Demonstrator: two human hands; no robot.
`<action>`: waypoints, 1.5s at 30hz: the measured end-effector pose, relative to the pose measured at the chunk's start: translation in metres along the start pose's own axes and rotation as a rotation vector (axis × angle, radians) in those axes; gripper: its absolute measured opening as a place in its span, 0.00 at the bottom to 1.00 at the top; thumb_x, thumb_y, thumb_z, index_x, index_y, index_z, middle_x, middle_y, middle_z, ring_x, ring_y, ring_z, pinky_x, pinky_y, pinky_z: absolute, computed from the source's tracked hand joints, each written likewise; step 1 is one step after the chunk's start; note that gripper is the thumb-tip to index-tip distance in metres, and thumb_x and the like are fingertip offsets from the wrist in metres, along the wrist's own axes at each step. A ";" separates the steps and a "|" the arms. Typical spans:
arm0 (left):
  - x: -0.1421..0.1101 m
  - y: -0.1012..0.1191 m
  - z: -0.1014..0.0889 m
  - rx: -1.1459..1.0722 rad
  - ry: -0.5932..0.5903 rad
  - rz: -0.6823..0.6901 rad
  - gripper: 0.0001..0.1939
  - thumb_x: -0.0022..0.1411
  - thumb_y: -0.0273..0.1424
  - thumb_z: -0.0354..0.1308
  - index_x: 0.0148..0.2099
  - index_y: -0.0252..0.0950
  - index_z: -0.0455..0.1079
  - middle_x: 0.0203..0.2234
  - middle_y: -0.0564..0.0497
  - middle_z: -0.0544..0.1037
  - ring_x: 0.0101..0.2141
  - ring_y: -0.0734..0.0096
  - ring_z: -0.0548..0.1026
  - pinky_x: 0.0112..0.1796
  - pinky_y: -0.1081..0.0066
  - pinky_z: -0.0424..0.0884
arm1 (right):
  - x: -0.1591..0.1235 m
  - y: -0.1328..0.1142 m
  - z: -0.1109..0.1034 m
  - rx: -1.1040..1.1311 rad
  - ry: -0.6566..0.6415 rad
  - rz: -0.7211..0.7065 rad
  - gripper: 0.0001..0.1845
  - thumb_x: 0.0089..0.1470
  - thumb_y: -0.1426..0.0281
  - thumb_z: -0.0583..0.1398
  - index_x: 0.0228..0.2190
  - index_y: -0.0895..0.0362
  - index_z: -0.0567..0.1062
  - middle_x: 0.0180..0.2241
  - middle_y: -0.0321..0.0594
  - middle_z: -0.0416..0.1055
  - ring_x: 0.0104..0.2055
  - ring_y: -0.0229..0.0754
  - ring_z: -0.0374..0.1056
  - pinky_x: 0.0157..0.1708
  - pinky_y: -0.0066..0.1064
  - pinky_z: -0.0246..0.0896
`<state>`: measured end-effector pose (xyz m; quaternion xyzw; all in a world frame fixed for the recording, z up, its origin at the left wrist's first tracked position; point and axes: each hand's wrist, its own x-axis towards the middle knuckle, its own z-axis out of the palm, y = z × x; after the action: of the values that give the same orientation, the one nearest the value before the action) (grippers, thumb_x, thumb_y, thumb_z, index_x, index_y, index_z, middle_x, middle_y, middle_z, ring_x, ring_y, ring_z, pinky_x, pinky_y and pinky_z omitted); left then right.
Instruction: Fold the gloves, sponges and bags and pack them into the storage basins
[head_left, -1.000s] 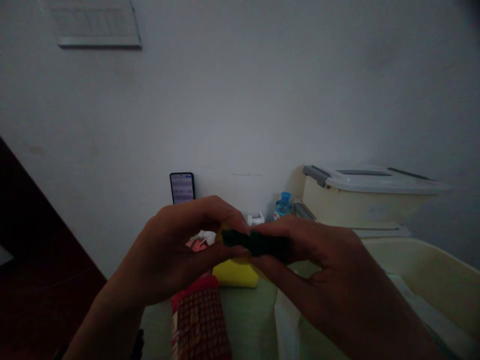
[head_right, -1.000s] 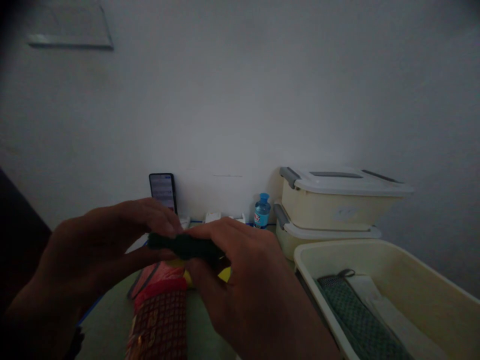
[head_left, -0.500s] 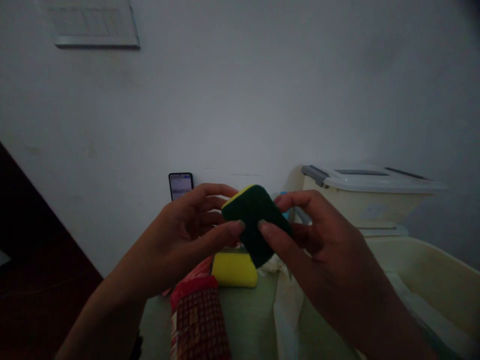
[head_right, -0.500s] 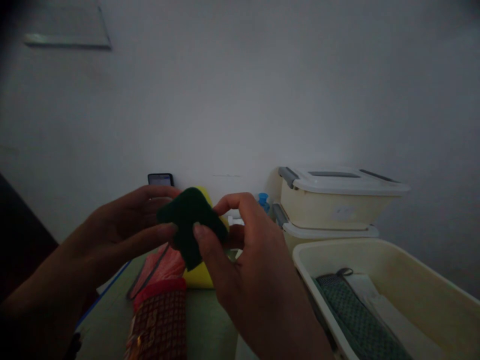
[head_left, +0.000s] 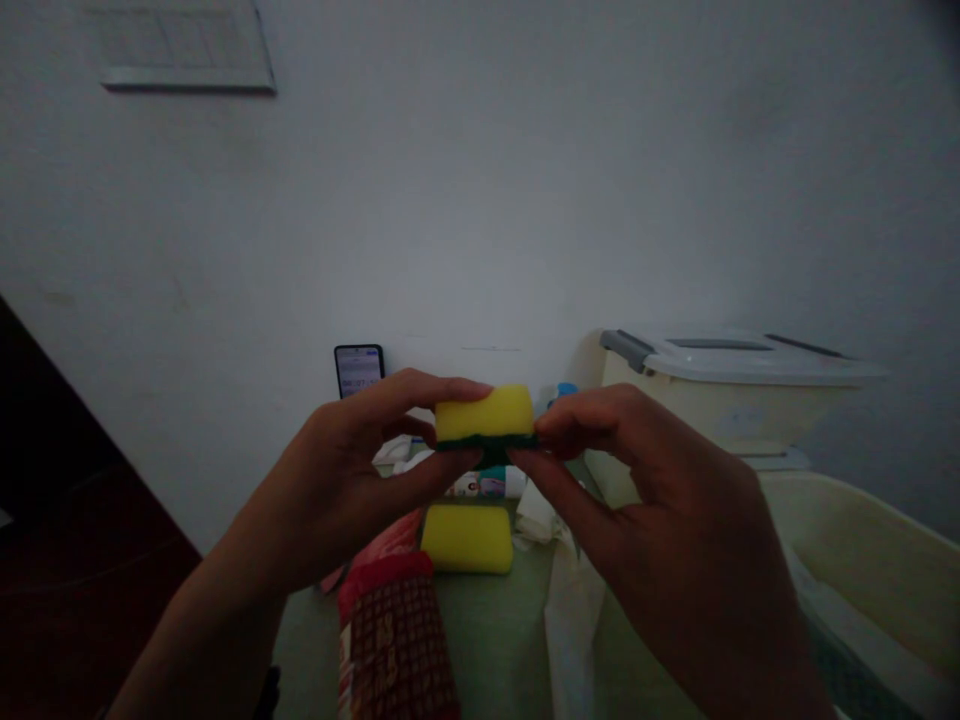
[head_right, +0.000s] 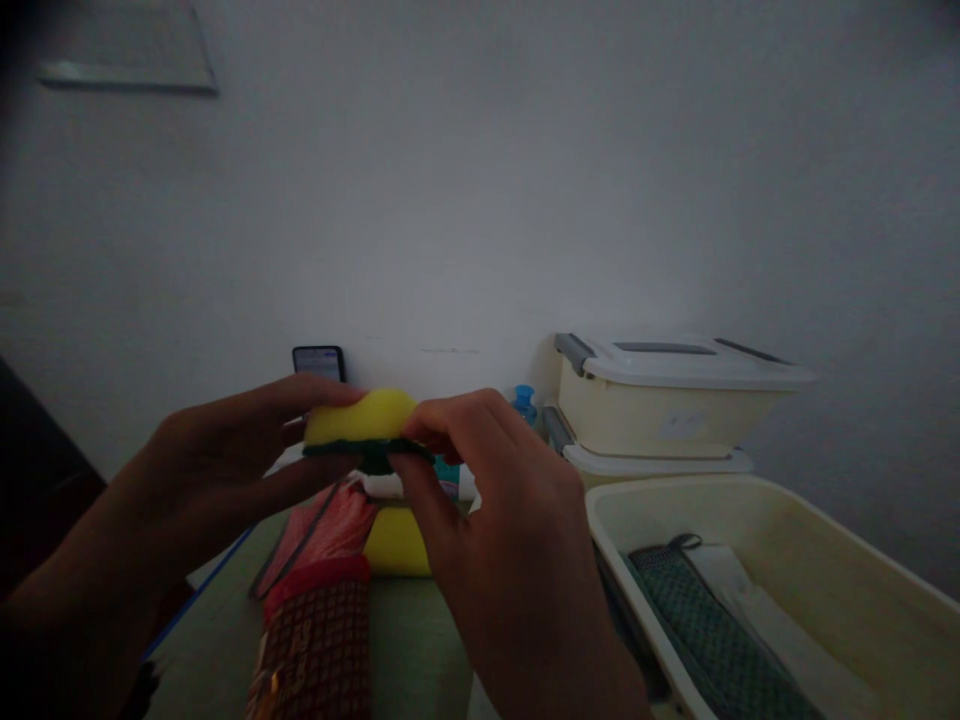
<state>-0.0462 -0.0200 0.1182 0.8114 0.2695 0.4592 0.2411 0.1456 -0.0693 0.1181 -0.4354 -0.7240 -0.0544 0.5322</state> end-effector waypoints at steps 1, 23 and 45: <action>0.000 0.000 0.000 0.000 0.012 -0.006 0.21 0.57 0.25 0.61 0.51 0.50 0.69 0.42 0.55 0.75 0.41 0.72 0.74 0.42 0.75 0.72 | -0.001 0.000 0.000 0.013 -0.003 0.001 0.08 0.49 0.75 0.63 0.33 0.54 0.72 0.31 0.33 0.74 0.32 0.35 0.71 0.33 0.25 0.66; 0.002 0.004 -0.005 0.200 -0.230 0.116 0.17 0.55 0.25 0.63 0.46 0.41 0.66 0.45 0.53 0.71 0.46 0.71 0.70 0.47 0.76 0.66 | 0.002 0.010 -0.004 0.075 -0.175 -0.182 0.04 0.55 0.75 0.60 0.34 0.55 0.72 0.36 0.33 0.73 0.39 0.31 0.70 0.41 0.18 0.64; 0.003 -0.002 0.004 0.550 0.006 0.390 0.16 0.55 0.18 0.60 0.45 0.37 0.67 0.44 0.51 0.72 0.44 0.74 0.72 0.46 0.78 0.67 | -0.001 0.013 0.007 0.336 -0.431 0.217 0.08 0.59 0.64 0.55 0.32 0.55 0.71 0.28 0.29 0.70 0.27 0.29 0.67 0.26 0.20 0.61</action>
<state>-0.0418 -0.0171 0.1165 0.8811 0.2235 0.4090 -0.0798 0.1491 -0.0582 0.1095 -0.4174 -0.7684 0.2173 0.4337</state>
